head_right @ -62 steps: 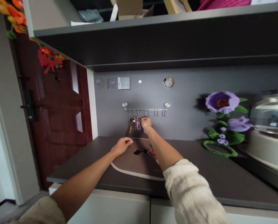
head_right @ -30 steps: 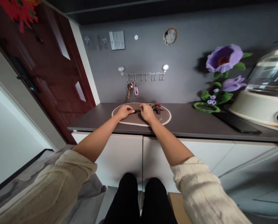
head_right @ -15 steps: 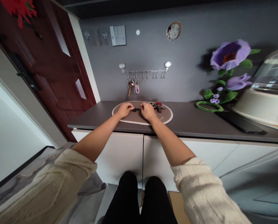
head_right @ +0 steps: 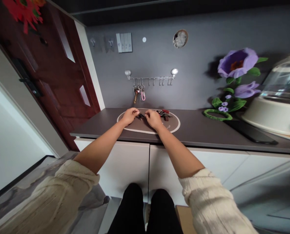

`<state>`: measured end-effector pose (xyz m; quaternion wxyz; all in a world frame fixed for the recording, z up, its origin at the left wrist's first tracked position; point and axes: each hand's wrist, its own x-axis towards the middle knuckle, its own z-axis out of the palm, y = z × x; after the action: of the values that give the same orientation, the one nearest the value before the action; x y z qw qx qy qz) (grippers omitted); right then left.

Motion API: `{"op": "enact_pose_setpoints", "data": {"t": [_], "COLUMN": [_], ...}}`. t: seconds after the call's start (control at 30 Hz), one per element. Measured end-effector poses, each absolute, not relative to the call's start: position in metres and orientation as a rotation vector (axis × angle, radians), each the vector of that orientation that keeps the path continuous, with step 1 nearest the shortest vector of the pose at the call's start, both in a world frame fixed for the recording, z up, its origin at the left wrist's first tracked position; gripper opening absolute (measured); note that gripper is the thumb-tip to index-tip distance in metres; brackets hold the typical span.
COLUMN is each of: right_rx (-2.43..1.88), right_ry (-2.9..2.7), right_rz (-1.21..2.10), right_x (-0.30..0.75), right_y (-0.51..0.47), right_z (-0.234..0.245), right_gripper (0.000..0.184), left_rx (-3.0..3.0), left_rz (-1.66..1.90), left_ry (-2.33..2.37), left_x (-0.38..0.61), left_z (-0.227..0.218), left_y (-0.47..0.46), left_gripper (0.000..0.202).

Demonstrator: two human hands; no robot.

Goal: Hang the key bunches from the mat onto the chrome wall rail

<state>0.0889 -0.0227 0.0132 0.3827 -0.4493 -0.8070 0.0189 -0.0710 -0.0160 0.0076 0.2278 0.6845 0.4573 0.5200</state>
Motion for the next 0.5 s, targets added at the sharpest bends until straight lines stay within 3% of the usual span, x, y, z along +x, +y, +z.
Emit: {"op": "enact_pose_setpoints", "data": {"t": [0.5], "right_rx": [-0.944], "right_ry": [-2.037], "right_rz": [0.121], "right_x": [0.0870], "right_y": [-0.0241], "right_z": [0.0138], "right_gripper": [0.015], "left_rx": [1.510], "left_rz": [1.373], "left_ry": [0.887], "left_x": [-0.0659], "left_z": [0.0051], "left_y": [-0.0160], "left_gripper": [0.021]}}
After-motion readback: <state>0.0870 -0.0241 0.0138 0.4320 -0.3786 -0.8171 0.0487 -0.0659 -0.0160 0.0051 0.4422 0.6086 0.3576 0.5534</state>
